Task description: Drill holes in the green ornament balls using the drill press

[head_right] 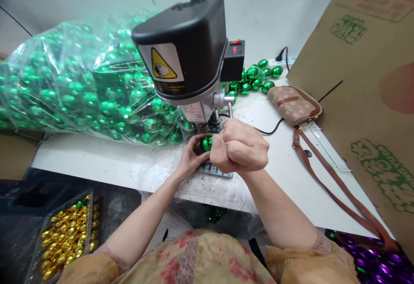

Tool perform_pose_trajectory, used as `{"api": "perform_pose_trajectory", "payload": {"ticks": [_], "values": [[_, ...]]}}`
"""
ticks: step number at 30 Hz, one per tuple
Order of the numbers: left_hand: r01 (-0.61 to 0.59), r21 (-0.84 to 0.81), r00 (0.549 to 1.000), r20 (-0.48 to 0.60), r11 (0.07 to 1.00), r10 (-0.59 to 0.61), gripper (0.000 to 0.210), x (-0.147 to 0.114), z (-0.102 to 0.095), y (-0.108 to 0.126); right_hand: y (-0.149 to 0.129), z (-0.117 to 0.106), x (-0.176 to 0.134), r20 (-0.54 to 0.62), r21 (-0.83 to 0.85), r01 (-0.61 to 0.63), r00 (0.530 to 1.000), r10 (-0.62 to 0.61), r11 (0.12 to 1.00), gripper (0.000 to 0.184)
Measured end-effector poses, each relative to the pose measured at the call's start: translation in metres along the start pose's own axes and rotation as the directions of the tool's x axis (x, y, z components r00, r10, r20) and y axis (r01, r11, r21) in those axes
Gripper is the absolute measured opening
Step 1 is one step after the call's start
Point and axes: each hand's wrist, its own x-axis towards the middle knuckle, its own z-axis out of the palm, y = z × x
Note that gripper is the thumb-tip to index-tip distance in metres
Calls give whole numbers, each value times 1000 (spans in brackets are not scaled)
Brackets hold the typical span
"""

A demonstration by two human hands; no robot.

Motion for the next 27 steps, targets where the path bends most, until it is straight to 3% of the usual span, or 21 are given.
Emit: {"api": "perform_pose_trajectory", "payload": {"ticks": [4, 6, 9, 11, 13, 15, 17, 19, 21, 24, 27], "values": [[-3, 30, 1000, -3, 1000, 3, 52, 1, 1, -2, -6, 2, 10, -13, -13, -61, 998, 61, 998, 42], [-1, 51, 1000, -15, 999, 2, 52, 2, 2, -3, -11, 8, 28, -58, -60, -218, 975, 215, 974, 44], [25, 119, 995, -103, 993, -13, 51, -2, 4, 3, -14, 17, 58, -110, -119, -455, 889, 444, 882, 44], [2, 201, 978, -205, 979, 40, 49, -14, 2, 14, -14, 22, 72, -112, -99, -497, 867, 486, 862, 44], [-115, 276, 964, -201, 954, 174, 46, -36, -2, 27, -13, 23, 78, -100, -80, -509, 859, 502, 857, 43], [-343, 282, 933, -13, 896, 361, 47, -63, -7, 39, -13, 23, 78, -102, -61, -518, 854, 510, 854, 44], [-578, 269, 814, 258, 770, 521, 51, -92, -11, 44, -14, 23, 76, -102, -60, -537, 842, 530, 841, 45], [-734, 302, 662, 520, 609, 540, 46, -119, -13, 40, -15, 23, 75, -111, -70, -547, 835, 539, 834, 46], [-797, 361, 575, 698, 484, 426, 38, -138, -11, 29, -16, 23, 75, -121, -86, -548, 835, 538, 832, 46], [-806, 427, 564, 762, 409, 318, 47, -152, -7, 13, -15, 23, 76, -127, -103, -567, 822, 554, 817, 46], [-829, 389, 550, 696, 401, 461, 40, -150, -4, 10, -15, 22, 75, -116, -91, -574, 818, 563, 814, 46]]}}
